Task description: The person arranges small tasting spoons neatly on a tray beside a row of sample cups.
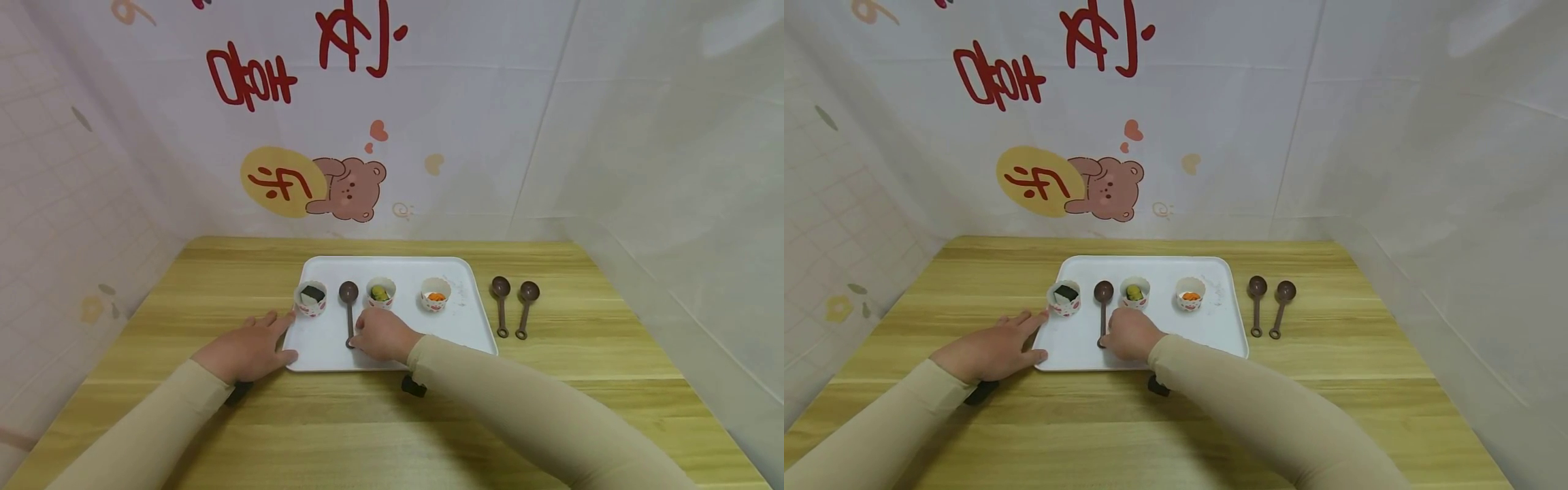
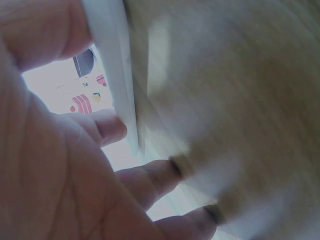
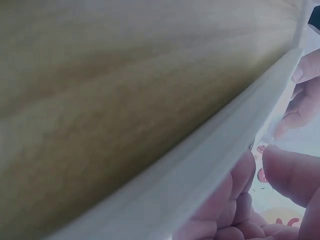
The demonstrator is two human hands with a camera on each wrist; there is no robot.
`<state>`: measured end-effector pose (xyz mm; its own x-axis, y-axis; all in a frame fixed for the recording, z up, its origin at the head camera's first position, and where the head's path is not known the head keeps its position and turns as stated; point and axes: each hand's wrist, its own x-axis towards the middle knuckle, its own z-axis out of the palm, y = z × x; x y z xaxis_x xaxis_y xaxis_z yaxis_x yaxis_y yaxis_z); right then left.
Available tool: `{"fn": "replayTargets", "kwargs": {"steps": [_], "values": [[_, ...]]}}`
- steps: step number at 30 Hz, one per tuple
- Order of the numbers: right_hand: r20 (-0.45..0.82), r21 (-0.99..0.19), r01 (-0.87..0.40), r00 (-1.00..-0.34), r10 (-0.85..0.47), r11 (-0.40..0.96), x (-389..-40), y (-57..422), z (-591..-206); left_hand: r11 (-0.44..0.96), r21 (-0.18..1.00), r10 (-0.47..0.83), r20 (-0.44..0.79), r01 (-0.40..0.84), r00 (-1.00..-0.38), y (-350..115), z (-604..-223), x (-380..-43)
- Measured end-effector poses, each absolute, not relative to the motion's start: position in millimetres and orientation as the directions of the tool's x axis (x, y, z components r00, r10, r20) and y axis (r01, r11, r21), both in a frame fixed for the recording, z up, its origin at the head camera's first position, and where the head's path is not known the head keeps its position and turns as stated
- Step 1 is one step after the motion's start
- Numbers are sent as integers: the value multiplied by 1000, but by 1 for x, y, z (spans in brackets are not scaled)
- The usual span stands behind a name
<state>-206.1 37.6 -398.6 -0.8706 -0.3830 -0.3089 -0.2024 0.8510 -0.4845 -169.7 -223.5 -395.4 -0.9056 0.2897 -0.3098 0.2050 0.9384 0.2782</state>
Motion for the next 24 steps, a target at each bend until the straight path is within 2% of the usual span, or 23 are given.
{"fn": "replayTargets", "kwargs": {"steps": [6, 13, 19, 24], "values": [[-278, -502, -207, -881, -383, 840, -203, 43, -398, 938, 279, 290, -308, 206, -906, -224, -396, -170], [-205, -491, -271, -888, -412, 828, -197, 54, -390, 939, 279, 287, -303, 203, -909, -224, -396, -169], [-39, -464, -365, -902, -431, 807, -190, 67, -381, 936, 282, 296, -300, 212, -907, -226, -398, -170], [100, -431, -446, -888, -449, 785, -187, 80, -373, 936, 280, 296, -299, 213, -907, -226, -399, -171]]}}
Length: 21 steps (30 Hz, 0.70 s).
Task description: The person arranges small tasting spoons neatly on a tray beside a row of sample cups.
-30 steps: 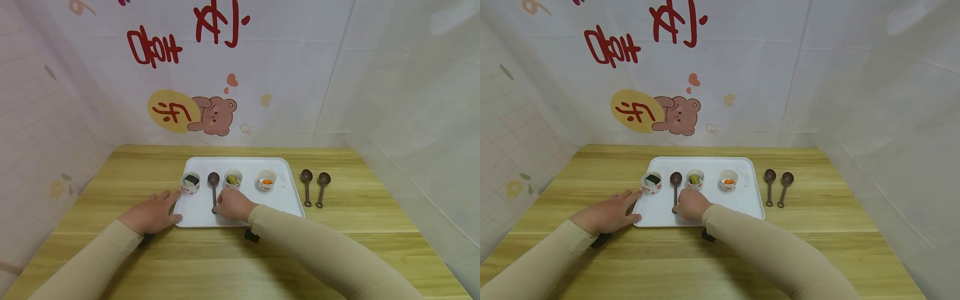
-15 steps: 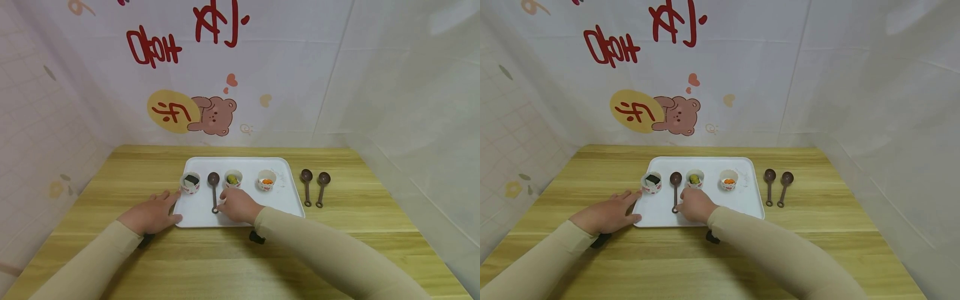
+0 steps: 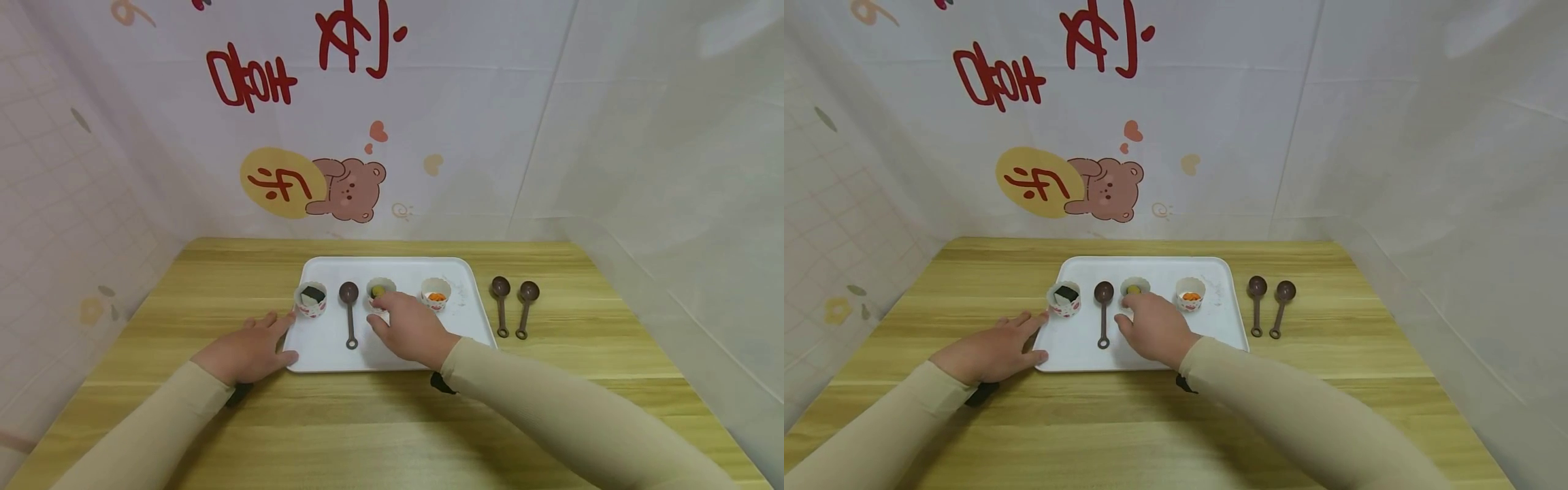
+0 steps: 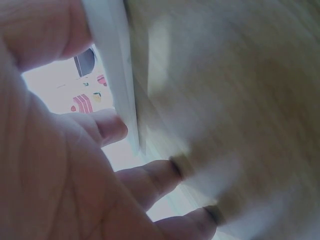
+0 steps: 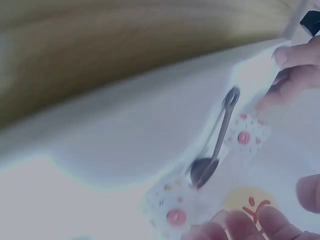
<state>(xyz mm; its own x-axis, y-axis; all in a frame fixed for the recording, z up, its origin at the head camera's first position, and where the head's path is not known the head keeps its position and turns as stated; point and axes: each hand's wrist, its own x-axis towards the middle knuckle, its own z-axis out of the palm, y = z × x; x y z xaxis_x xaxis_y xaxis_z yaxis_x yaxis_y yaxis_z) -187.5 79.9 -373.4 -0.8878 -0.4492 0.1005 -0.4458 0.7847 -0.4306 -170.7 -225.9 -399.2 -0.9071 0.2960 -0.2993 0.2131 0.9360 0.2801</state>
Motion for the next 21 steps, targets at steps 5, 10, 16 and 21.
{"fn": "replayTargets", "kwargs": {"steps": [5, 10, 16, 21], "values": [[191, -367, -508, -861, -471, 780, -190, 96, -370, 936, 280, 295, -298, 212, -908, -225, -399, -170], [177, -289, -501, -865, -469, 816, -194, 108, -364, 938, 276, 290, -303, 207, -908, -225, -398, -170], [153, -238, -480, -877, -456, 844, -202, 121, -367, 938, 276, 291, -302, 209, -908, -225, -398, -170], [138, -221, -463, -886, -442, 859, -206, 130, -368, 941, 269, 285, -302, 205, -910, -225, -398, -170]]}}
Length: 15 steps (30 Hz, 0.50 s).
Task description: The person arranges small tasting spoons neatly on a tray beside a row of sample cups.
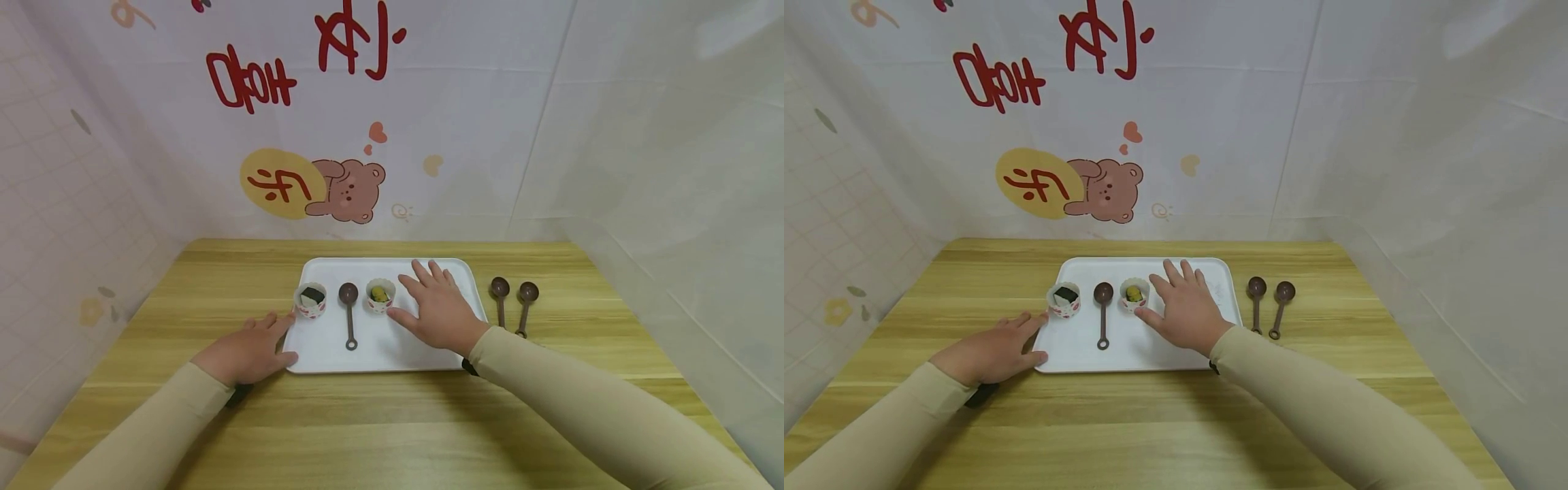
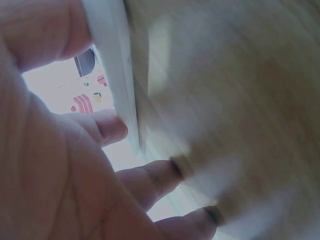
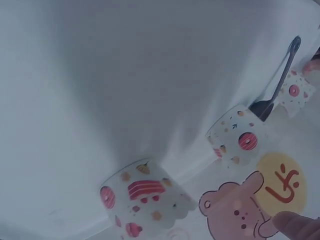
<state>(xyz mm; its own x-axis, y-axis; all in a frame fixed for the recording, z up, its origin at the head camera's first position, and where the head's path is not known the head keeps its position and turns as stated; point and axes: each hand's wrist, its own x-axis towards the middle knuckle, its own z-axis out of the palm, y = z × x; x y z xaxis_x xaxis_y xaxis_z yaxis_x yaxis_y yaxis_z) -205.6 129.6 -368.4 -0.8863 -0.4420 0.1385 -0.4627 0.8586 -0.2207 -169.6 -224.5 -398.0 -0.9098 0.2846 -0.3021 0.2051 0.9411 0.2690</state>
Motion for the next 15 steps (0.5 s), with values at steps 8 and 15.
{"fn": "replayTargets", "kwargs": {"steps": [8, 15], "values": [[94, -196, -436, -900, -426, 878, -211, 138, -372, 943, 269, 277, -309, 196, -910, -224, -400, -169], [82, -187, -411, -912, -403, 892, -213, 142, -375, 944, 269, 274, -312, 193, -910, -224, -398, -169]]}}
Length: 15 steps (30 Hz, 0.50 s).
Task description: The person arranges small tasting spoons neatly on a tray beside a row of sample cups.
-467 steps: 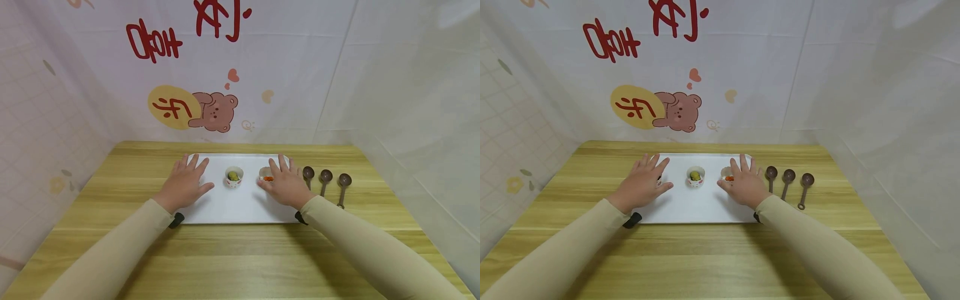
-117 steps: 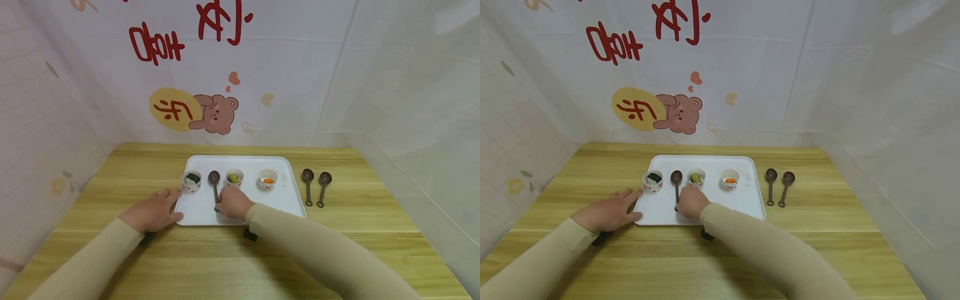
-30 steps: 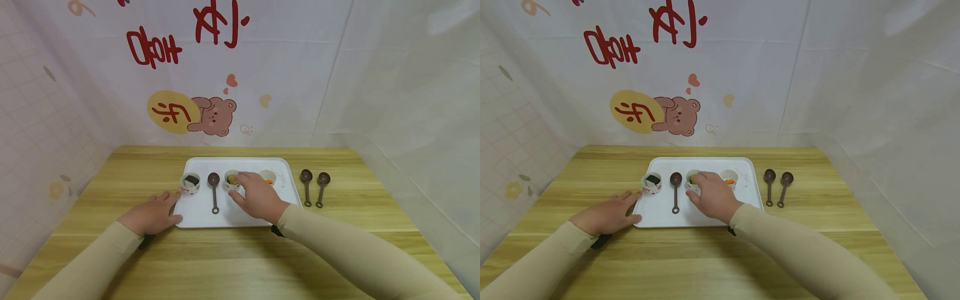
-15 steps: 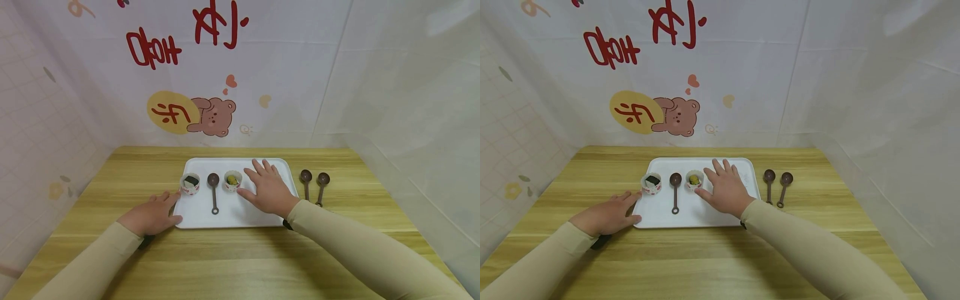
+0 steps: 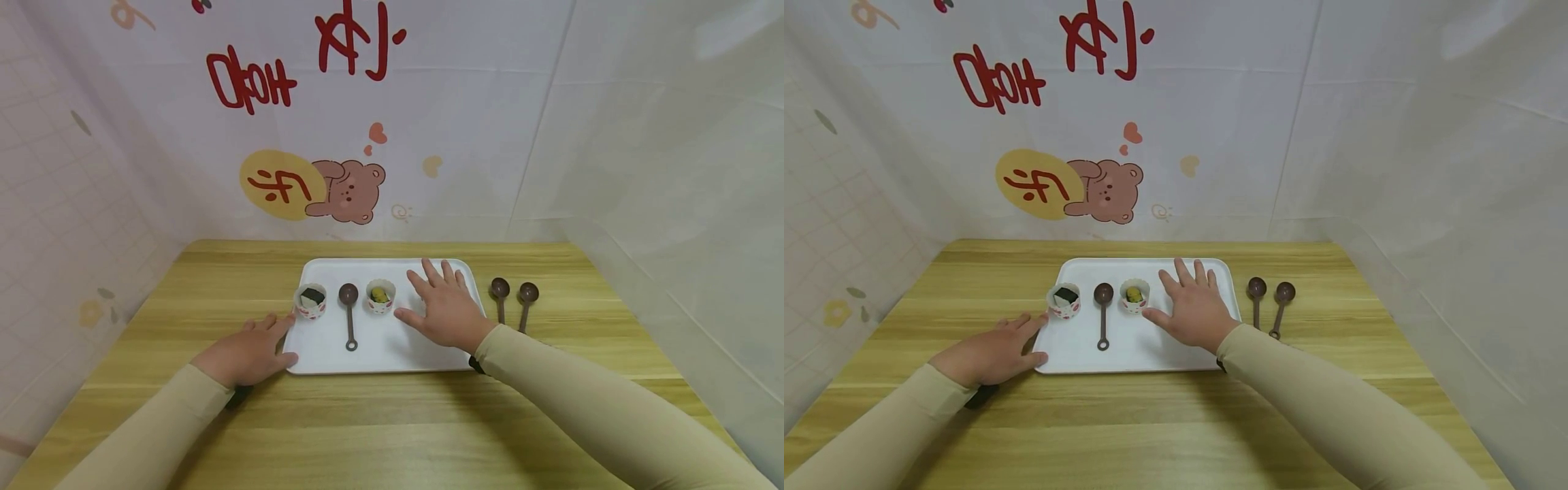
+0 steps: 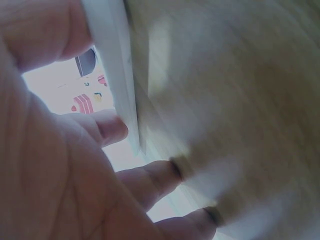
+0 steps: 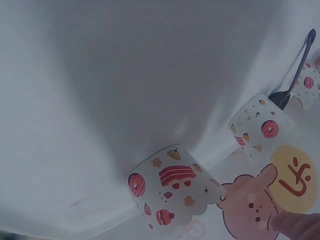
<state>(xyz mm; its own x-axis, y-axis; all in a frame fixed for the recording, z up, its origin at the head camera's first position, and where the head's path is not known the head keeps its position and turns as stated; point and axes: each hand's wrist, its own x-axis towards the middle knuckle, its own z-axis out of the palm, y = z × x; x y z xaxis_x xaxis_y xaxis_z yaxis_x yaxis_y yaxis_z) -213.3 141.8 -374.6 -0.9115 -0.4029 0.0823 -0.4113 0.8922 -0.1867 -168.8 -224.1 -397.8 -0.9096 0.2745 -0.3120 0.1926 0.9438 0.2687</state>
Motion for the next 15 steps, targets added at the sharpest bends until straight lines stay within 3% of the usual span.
{"fn": "replayTargets", "kwargs": {"steps": [15], "values": [[58, -174, -387, -922, -383, 905, -217, 159, -381, 945, 264, 271, -313, 191, -910, -223, -397, -169]]}}
